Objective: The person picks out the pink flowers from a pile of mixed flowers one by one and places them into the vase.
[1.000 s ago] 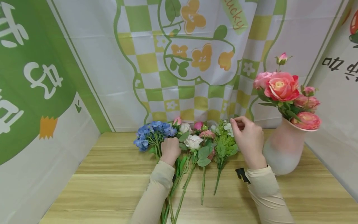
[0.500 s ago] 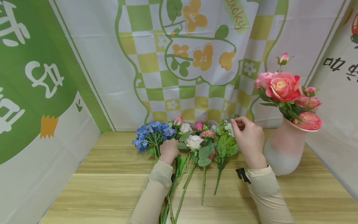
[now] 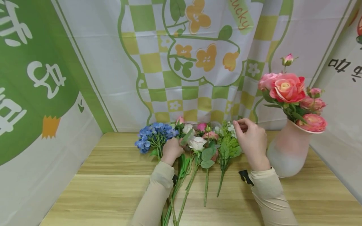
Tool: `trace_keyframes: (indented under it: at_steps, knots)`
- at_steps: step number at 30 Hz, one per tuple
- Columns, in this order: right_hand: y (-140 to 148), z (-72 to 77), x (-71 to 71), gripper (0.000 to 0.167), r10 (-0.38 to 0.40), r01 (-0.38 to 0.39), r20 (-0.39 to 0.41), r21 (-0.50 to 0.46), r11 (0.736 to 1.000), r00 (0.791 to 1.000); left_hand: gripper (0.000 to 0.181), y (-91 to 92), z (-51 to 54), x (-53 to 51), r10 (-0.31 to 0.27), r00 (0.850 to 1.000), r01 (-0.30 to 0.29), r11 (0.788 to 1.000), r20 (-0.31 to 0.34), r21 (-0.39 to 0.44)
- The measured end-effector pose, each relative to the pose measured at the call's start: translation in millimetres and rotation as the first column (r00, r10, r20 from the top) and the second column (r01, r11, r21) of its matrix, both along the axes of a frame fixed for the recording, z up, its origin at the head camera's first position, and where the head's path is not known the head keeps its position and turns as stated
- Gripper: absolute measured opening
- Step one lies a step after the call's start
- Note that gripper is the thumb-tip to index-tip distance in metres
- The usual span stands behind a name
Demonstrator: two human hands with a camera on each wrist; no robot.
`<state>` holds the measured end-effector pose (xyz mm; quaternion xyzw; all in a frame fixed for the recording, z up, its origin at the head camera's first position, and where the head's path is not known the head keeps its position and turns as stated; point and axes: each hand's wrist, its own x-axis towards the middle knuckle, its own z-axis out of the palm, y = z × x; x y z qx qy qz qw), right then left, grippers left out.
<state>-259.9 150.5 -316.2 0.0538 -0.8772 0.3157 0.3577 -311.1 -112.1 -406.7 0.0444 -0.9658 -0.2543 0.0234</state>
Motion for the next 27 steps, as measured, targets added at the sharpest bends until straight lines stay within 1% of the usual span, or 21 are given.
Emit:
trace_keyframes:
  at_steps: [5, 8, 11, 15, 17, 18, 20, 22, 23, 24, 26, 27]
  knots:
    - [-1.2, -1.0, 0.3, 0.034, 0.008, -0.008, 0.011, 0.008, 1.0, 1.0, 0.046, -2.0, 4.8, 1.4, -0.011, 0.999, 0.012, 0.999, -0.047, 0.03]
    - [-2.0, -1.4, 0.2, 0.033, 0.01, -0.01, 0.015, 0.003, 1.0, 1.0, 0.047, -2.9, 11.1, 2.8, -0.022, 0.997, 0.03, 0.996, -0.08, 0.09]
    - [-2.7, -1.4, 0.2, 0.031, 0.009, -0.009, 0.014, 0.002, 1.0, 1.0, 0.035, -3.7, 17.3, 3.8, -0.02, 0.993, 0.039, 0.985, -0.113, 0.169]
    - [-3.5, -1.9, 0.5, 0.03, 0.014, -0.014, 0.023, 0.007, 1.0, 1.0, 0.017, -4.5, 23.6, 5.0, -0.018, 0.991, 0.052, 0.965, -0.134, 0.257]
    - [-4.0, -2.2, 0.5, 0.03, 0.018, -0.018, 0.029, 0.008, 1.0, 0.999, 0.014, -5.0, 26.8, 5.9, -0.017, 0.989, 0.06, 0.954, -0.147, 0.293]
    - [-4.3, -2.4, 0.5, 0.03, 0.021, -0.021, 0.031, 0.008, 1.0, 0.999, 0.013, -5.1, 28.4, 6.4, -0.017, 0.989, 0.064, 0.944, -0.145, 0.325]
    - [-4.8, -2.7, 0.3, 0.03, 0.024, -0.025, 0.034, 0.007, 1.0, 0.999, 0.014, -5.2, 32.1, 8.0, -0.013, 0.99, 0.07, 0.916, -0.144, 0.395]
    - [-5.2, -2.9, 0.0, 0.029, 0.026, -0.026, 0.034, 0.006, 1.0, 0.999, 0.015, -5.0, 35.4, 9.6, -0.015, 0.991, 0.079, 0.871, -0.135, 0.485]
    - [-5.4, -3.0, 0.0, 0.029, 0.026, -0.026, 0.034, 0.007, 1.0, 0.999, 0.015, -4.9, 36.7, 10.1, -0.019, 0.992, 0.085, 0.838, -0.127, 0.538]
    - [-5.5, -3.1, 0.0, 0.028, 0.026, -0.026, 0.033, 0.009, 1.0, 0.999, 0.016, -4.8, 37.8, 10.6, -0.027, 0.992, 0.094, 0.801, -0.122, 0.591]
    - [-5.4, -3.4, -0.1, 0.028, 0.025, -0.026, 0.032, 0.011, 1.0, 0.999, 0.018, -4.3, 39.3, 10.8, -0.042, 0.993, 0.108, 0.731, -0.113, 0.674]
    - [-5.4, -3.4, -0.1, 0.028, 0.026, -0.026, 0.03, 0.012, 1.0, 0.999, 0.019, -4.4, 39.4, 10.6, -0.051, 0.992, 0.117, 0.703, -0.115, 0.702]
